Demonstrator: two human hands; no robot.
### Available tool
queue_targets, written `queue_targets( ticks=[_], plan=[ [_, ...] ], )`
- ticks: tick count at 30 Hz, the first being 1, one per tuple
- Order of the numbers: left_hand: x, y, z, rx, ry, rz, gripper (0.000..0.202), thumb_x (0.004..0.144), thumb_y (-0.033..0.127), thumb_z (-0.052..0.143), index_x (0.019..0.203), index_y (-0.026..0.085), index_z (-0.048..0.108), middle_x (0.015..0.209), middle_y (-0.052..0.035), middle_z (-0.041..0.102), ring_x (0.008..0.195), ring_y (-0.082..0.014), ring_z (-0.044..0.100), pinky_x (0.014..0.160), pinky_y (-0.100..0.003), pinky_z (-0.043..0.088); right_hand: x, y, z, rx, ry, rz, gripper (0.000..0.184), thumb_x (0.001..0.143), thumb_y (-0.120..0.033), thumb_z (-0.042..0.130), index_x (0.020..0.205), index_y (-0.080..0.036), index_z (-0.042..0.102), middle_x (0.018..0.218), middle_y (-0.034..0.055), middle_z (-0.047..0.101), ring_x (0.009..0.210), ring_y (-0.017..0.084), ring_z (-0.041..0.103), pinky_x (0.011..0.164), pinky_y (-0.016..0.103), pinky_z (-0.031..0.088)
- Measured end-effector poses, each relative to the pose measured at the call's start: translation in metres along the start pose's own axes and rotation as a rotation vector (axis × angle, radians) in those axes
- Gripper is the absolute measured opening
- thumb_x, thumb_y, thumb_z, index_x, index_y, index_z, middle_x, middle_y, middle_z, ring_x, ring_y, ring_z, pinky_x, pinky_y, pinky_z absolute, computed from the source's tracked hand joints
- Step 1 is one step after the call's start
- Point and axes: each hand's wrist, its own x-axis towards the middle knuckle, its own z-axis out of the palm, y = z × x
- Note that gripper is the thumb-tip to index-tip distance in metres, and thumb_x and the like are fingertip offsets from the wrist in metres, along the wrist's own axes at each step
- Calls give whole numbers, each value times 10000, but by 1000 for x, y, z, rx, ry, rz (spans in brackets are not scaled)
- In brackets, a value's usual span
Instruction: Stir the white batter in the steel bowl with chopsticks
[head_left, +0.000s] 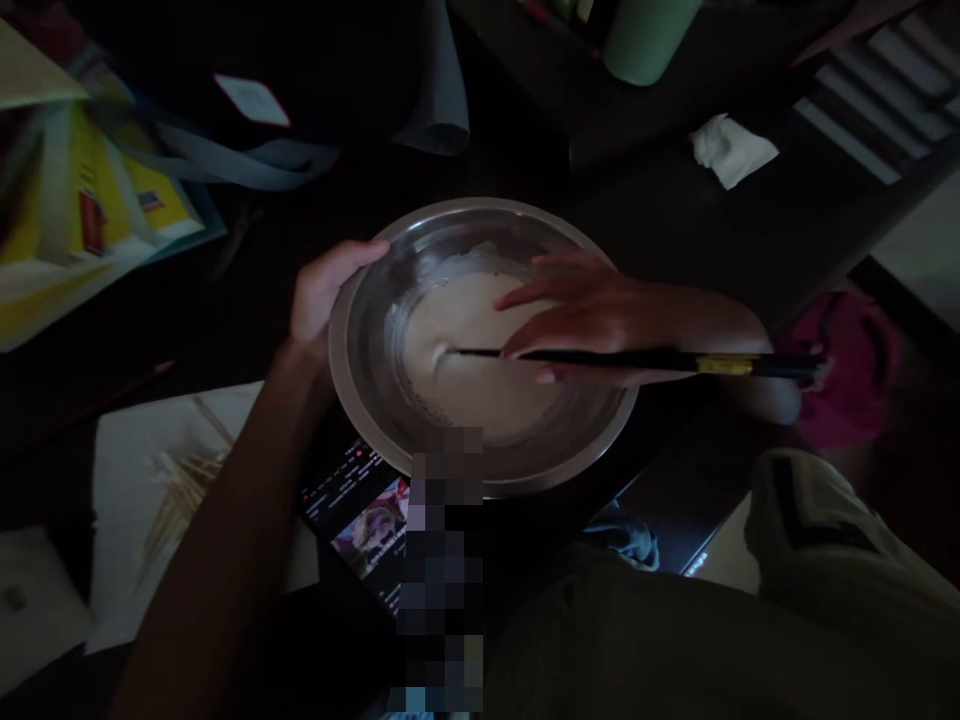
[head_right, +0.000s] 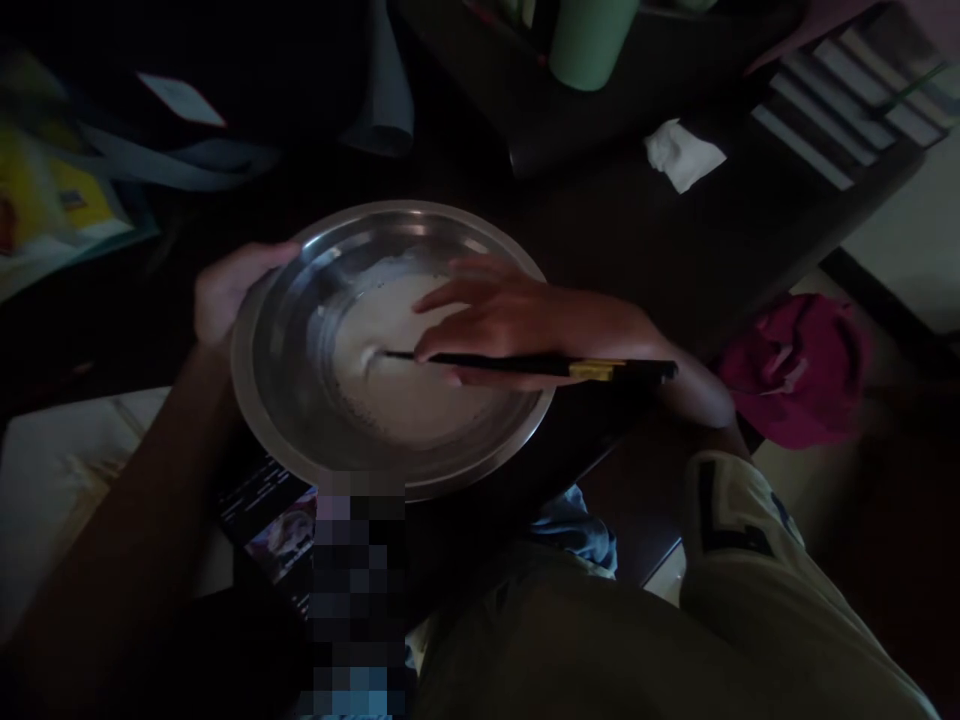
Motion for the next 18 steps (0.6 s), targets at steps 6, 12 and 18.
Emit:
queue_targets(
  ticks=[6,12,18],
  plan=[
    [-4,2,2,14,94,-46,307,902,240,483,669,173,671,468,6,585,509,-151,621,472,-243,487,-14,11,-20,89,-55,4,273,1025,-309,447,1186,-169,618,1223,67,690,1345,182,502,1192,435,269],
    [0,2,1,64,126,-22,310,868,240,487,621,185,666,486,9,608,479,-142,590,494,-245,512,2,9,5,98,15,-80,331,1031,-363,407,1269,-208,577,1292,57,653,1370,203,470,1206,435,257],
    [2,1,-1,111,58,20,371,877,281,412,645,190,687,467,24,557,506,-150,598,506,-243,528,-16,21,-15,35,-31,9,318,1030,-356,409,1231,-187,588,1263,68,661,1336,188,496,1184,415,270]
  ],
)
